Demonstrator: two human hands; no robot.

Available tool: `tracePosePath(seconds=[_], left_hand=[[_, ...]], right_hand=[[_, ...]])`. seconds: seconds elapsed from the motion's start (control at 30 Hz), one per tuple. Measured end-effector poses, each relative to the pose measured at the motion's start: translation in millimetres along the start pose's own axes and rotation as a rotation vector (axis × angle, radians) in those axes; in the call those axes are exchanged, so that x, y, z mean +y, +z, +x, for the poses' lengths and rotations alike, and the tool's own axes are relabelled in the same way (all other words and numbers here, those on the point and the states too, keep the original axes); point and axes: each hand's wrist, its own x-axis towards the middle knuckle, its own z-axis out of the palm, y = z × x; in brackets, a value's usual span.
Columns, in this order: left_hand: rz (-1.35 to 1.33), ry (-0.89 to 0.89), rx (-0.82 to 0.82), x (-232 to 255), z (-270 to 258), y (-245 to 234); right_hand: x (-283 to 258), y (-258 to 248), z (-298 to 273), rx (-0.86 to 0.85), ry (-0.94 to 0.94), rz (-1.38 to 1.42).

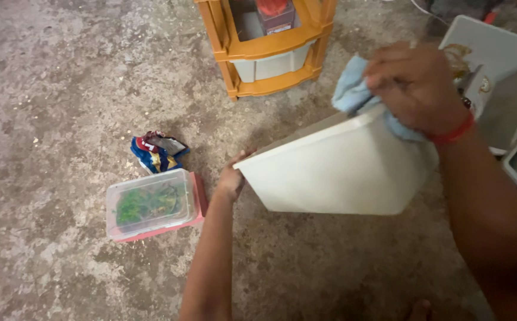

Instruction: The person wipes the inside and outside of a white plastic drawer with a blue cloth, then places small items including a clear container with a red lid and a pink-handled tool inside. The person repeats the wiping process on the drawer's exterior and interior surfaces.

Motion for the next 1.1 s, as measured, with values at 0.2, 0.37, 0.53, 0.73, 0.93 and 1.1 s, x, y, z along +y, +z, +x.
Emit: tracePosePath(seconds=[0.2, 0.37, 0.53, 0.73, 0.93, 1.1], left_hand=[[-0.2, -0.057, 0.561, 89, -34, -2], [0.54, 1.019, 0.315, 164, -85, 110], [0.662, 0.893, 0.146, 176, -116, 229], [0.57, 0.793, 0.38, 173, -97, 226], [0.398, 0.836, 0.329, 171, -70, 188], [0.146, 0.666, 0.4, 144, -48, 183]], right_hand=[[-34, 18, 25, -0.014, 0.0, -0.167], [-33, 35, 41, -0.071, -0.05, -0.335], [-33, 67, 49, -0.004, -0.143, -0.514], [-25, 77, 34, 0.319, -0.044, -0.379], [-64, 57, 13, 0.508, 0.329, 0.147], [-104, 145, 13, 0.199, 0.087, -0.37]])
